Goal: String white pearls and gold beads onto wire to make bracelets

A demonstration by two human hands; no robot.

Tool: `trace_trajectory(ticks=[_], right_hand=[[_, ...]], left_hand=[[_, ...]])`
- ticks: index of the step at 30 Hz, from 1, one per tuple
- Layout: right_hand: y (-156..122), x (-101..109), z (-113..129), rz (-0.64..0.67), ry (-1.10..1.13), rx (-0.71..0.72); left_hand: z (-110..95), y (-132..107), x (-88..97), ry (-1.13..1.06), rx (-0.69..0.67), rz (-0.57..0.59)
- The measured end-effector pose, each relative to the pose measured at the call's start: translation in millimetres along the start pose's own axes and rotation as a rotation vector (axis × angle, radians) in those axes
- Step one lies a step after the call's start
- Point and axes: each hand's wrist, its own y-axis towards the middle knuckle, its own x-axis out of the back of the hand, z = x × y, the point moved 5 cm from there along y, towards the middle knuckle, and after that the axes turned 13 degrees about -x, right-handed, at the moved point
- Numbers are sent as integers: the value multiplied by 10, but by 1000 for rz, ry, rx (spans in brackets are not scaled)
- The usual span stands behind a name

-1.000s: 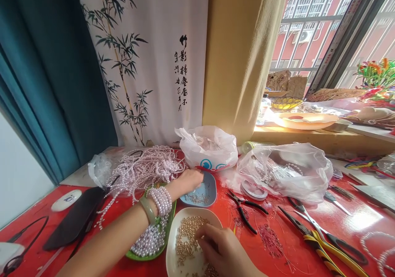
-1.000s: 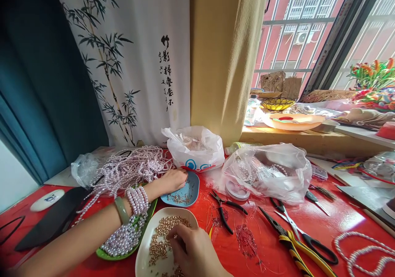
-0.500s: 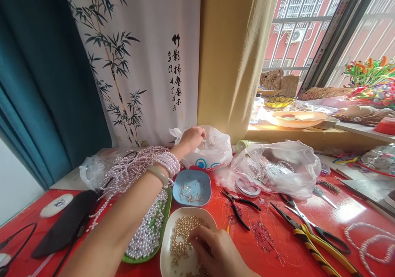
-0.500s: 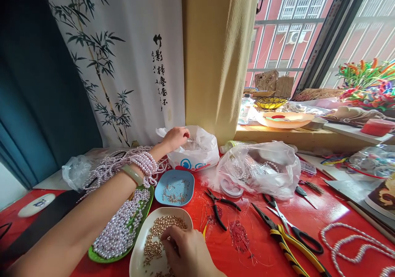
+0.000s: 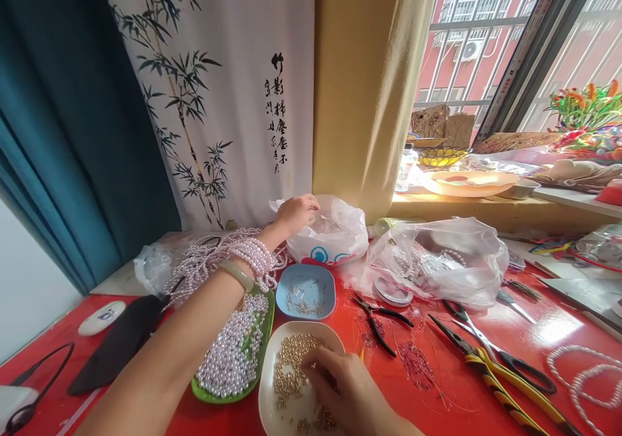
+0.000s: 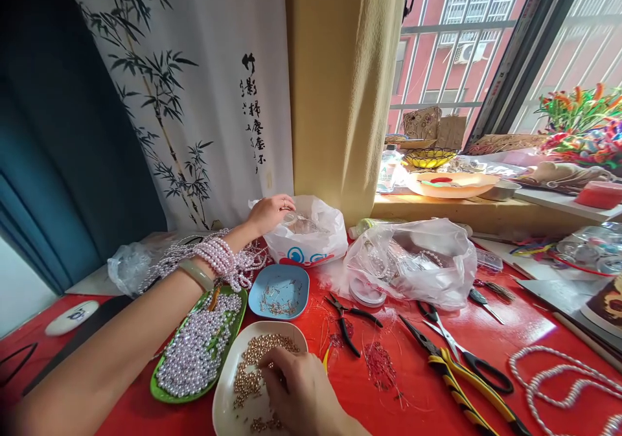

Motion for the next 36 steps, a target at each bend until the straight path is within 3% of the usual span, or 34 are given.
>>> trace_trajectory(ticks=[7, 12, 14, 19, 22, 28, 36], right_hand=[[10, 46, 17, -22, 29, -34], [61, 239, -7, -80, 297, -56], [91, 385, -17, -123, 413, -84], [139, 725, -62, -269, 432, -154], [143, 793, -94, -312, 369, -159], [122, 633, -62, -250, 267, -134], [146, 425, -37, -147, 270, -99]], left_hand=[[-38, -214, 338, 30, -38, -133], [-311, -598, 528, -30, -177, -166], [-433, -786, 545, -113, -186, -99], [-635, -1277, 315, -356, -10, 272], [-759, -1508, 125, -396, -21, 395], [-922, -1711, -215, -382, -55, 470], [-1011, -1780, -398, -277, -76, 489]])
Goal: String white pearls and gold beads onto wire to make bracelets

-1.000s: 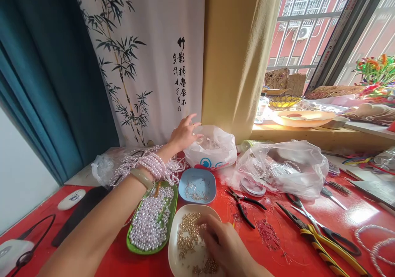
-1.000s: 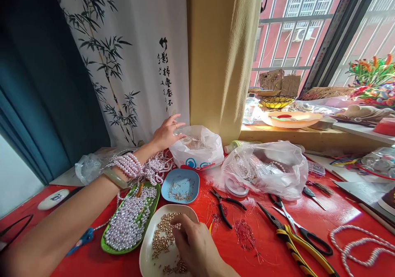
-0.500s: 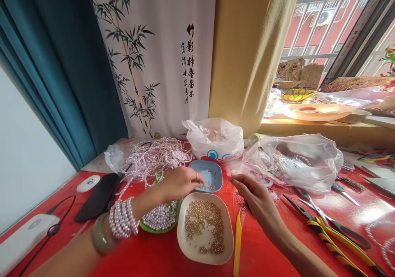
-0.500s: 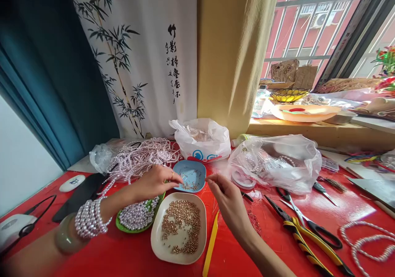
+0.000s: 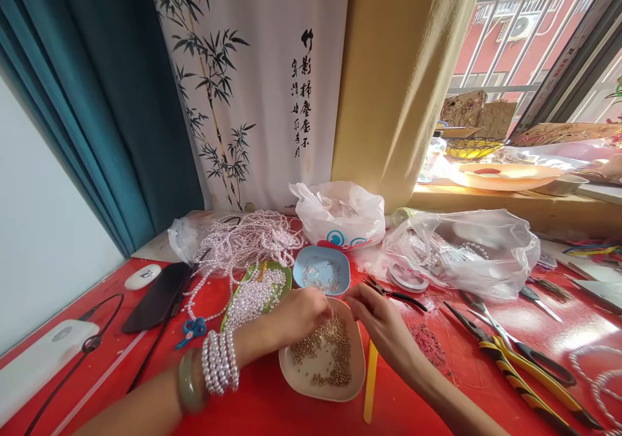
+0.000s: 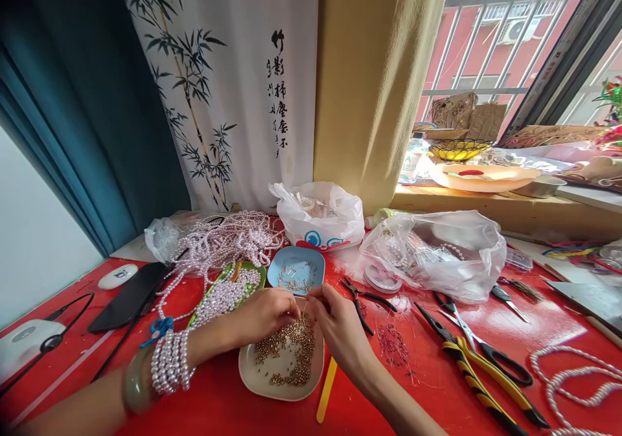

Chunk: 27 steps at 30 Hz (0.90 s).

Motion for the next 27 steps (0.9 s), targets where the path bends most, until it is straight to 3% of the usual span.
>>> trace_trajectory(ticks=[6, 14, 17, 27], right_hand=[[14, 37, -24, -37, -98, -20], [-23, 103, -25, -133, -139, -49], [-12, 102, -25, -118, -105, -50], [-24, 71, -11, -74, -60, -53]], left_hand=[[-49, 83, -57, 127, -72, 71], [-182, 144, 8, 304, -188, 186], [-177, 151, -3, 338, -241, 177], [-119, 176, -24, 336, -197, 138]])
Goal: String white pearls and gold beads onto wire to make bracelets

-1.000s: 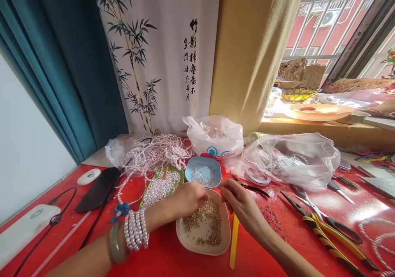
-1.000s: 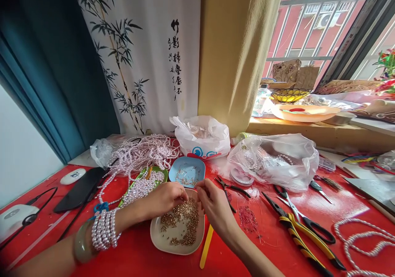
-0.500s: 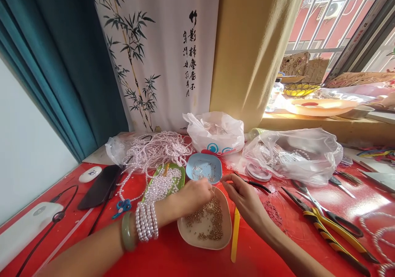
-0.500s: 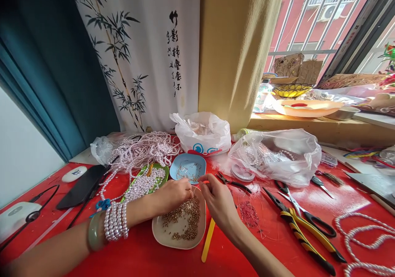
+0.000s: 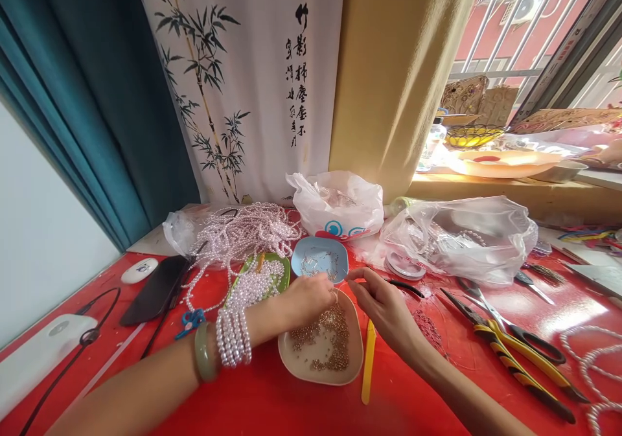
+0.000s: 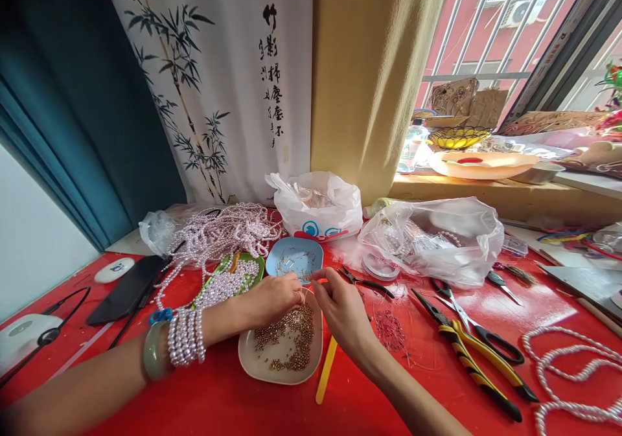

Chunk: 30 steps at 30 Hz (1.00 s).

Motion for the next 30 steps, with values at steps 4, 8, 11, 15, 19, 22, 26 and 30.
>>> trace_trajectory(ticks=[4, 8, 11, 15, 19, 22, 26, 30], right_hand=[[0, -14, 10, 8, 1, 12], [5, -13, 16, 6, 15, -9], [-7, -18, 38, 11, 13, -4], [-20, -25, 55, 14, -5, 5], [-20, -25, 48, 9, -22, 27], [-18, -23, 48, 2, -37, 43], [-20, -23, 63, -1, -45, 57], [-20, -32, 49, -10, -71, 66]], left_hand=[[5, -2, 18, -29, -11, 30], [36, 4, 11, -81, -14, 28], [46, 17, 10, -67, -2, 26], [24, 35, 23, -45, -17, 30], [-11, 43, 35, -8, -80, 26], [-26, 47, 36, 9, -110, 21], [6, 42, 27, -84, -37, -9], [42, 17, 22, -152, 47, -56]])
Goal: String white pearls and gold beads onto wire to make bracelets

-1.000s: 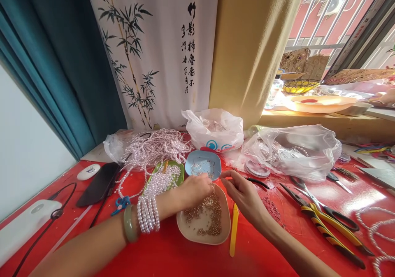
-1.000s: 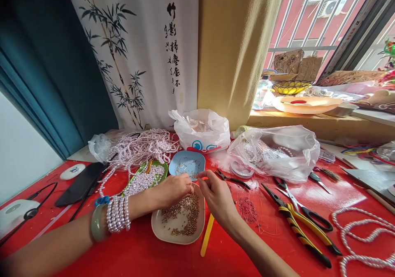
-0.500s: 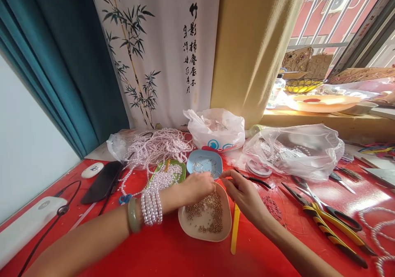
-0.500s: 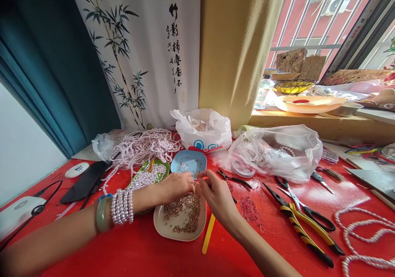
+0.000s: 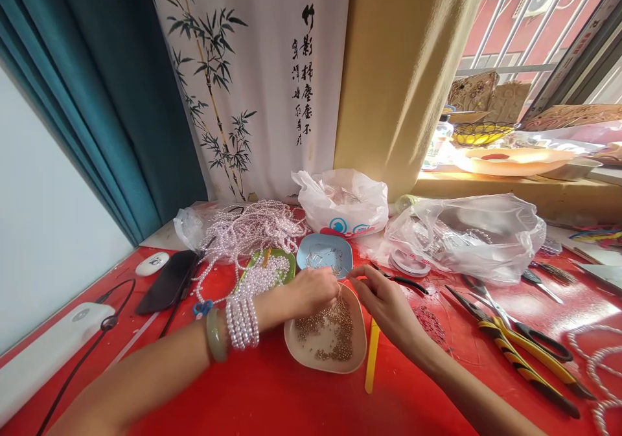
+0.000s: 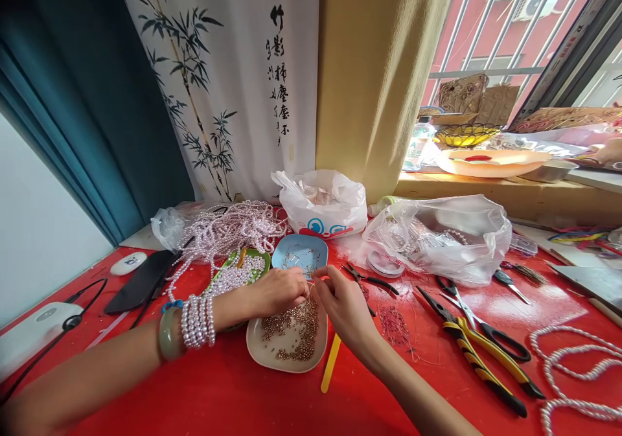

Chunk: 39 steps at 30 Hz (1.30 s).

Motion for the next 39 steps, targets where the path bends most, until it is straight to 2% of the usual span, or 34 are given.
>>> trace_trajectory(ticks=[7, 11, 13, 17, 20, 27, 39], right_hand=[[11, -32, -46, 8, -29, 33], [8, -59, -47, 46, 9, 39], [-10, -84, -39, 56, 40, 45], [-74, -154, -27, 65, 123, 51], [-117, -193, -24, 68, 191, 68], [-126, -177, -27, 39, 256, 104], [-118, -130, 15, -106, 137, 162]], left_hand=[[81, -88, 36, -235, 123, -142], [167, -148, 81, -460, 205, -272], [218, -183, 90, -729, 286, -394], [234, -226, 16, -1483, 408, -656], [192, -231, -48, -1727, 417, -705], [135, -236, -140, -1895, 395, -698], [135, -231, -156, -1897, 512, -696]])
